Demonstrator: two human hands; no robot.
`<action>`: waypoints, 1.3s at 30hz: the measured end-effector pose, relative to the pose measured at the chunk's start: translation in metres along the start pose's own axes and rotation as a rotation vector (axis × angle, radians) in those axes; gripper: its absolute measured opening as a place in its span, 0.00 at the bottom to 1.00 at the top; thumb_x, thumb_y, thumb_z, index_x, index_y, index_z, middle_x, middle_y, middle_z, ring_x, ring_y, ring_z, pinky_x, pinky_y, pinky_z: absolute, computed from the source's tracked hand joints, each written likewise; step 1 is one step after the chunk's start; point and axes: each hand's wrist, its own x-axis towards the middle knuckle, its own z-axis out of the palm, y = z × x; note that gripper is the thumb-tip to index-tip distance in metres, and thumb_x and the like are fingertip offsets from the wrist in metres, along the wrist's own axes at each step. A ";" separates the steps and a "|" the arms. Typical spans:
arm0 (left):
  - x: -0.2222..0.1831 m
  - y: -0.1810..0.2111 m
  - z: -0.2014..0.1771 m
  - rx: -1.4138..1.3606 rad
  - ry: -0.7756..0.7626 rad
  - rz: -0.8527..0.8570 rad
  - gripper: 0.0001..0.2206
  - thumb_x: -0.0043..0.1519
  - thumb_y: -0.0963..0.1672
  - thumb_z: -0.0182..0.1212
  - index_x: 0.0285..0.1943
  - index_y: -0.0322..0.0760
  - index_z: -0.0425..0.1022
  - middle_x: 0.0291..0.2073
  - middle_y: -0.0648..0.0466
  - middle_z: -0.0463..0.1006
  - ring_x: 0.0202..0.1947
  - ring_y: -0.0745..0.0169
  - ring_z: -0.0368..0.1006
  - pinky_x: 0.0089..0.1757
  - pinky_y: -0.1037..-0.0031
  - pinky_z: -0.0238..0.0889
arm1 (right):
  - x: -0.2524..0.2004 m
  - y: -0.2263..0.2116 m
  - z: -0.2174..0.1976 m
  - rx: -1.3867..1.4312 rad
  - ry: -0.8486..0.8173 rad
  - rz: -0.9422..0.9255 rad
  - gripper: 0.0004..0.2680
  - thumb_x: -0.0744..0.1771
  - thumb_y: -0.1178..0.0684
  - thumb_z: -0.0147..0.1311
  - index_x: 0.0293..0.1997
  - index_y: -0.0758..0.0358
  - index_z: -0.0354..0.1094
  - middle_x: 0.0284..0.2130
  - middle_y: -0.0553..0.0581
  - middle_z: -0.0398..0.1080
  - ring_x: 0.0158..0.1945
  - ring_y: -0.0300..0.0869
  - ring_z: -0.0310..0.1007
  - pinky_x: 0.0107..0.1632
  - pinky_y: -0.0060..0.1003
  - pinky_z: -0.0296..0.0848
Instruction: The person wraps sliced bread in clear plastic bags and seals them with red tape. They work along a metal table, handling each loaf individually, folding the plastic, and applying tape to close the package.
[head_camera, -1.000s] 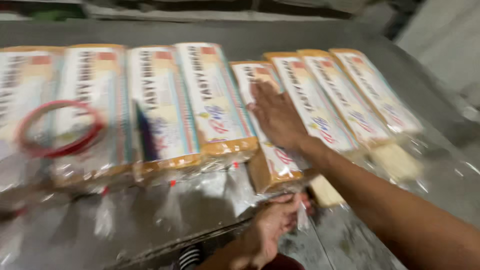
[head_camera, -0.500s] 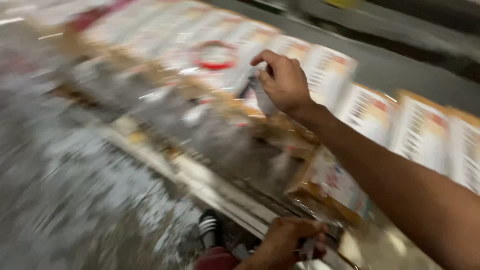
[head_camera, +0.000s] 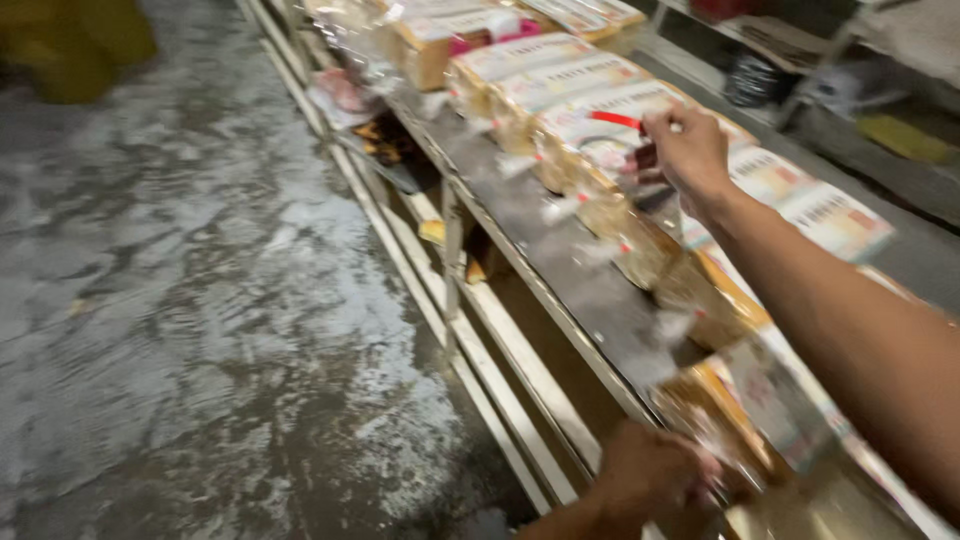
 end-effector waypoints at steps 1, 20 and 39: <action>-0.002 0.004 0.006 -0.345 0.072 -0.236 0.06 0.57 0.40 0.61 0.35 0.32 0.84 0.28 0.49 0.83 0.26 0.62 0.77 0.29 0.75 0.68 | -0.024 -0.015 -0.008 0.013 -0.003 -0.047 0.07 0.73 0.51 0.48 0.43 0.61 0.67 0.33 0.60 0.75 0.33 0.44 0.80 0.32 0.37 0.78; -0.048 0.108 -0.057 -0.323 0.585 -0.630 0.08 0.59 0.44 0.64 0.39 0.34 0.83 0.28 0.49 0.85 0.29 0.60 0.83 0.36 0.71 0.73 | -0.416 -0.097 -0.072 -0.341 0.051 0.109 0.05 0.65 0.61 0.59 0.43 0.67 0.74 0.30 0.57 0.79 0.32 0.36 0.75 0.34 0.30 0.74; -0.063 0.119 -0.051 0.115 0.603 -0.254 0.17 0.62 0.40 0.63 0.56 0.40 0.60 0.20 0.48 0.75 0.27 0.44 0.76 0.32 0.55 0.67 | -0.399 -0.060 -0.056 -0.624 0.026 0.115 0.06 0.62 0.59 0.65 0.37 0.66 0.75 0.26 0.54 0.77 0.30 0.35 0.74 0.36 0.34 0.73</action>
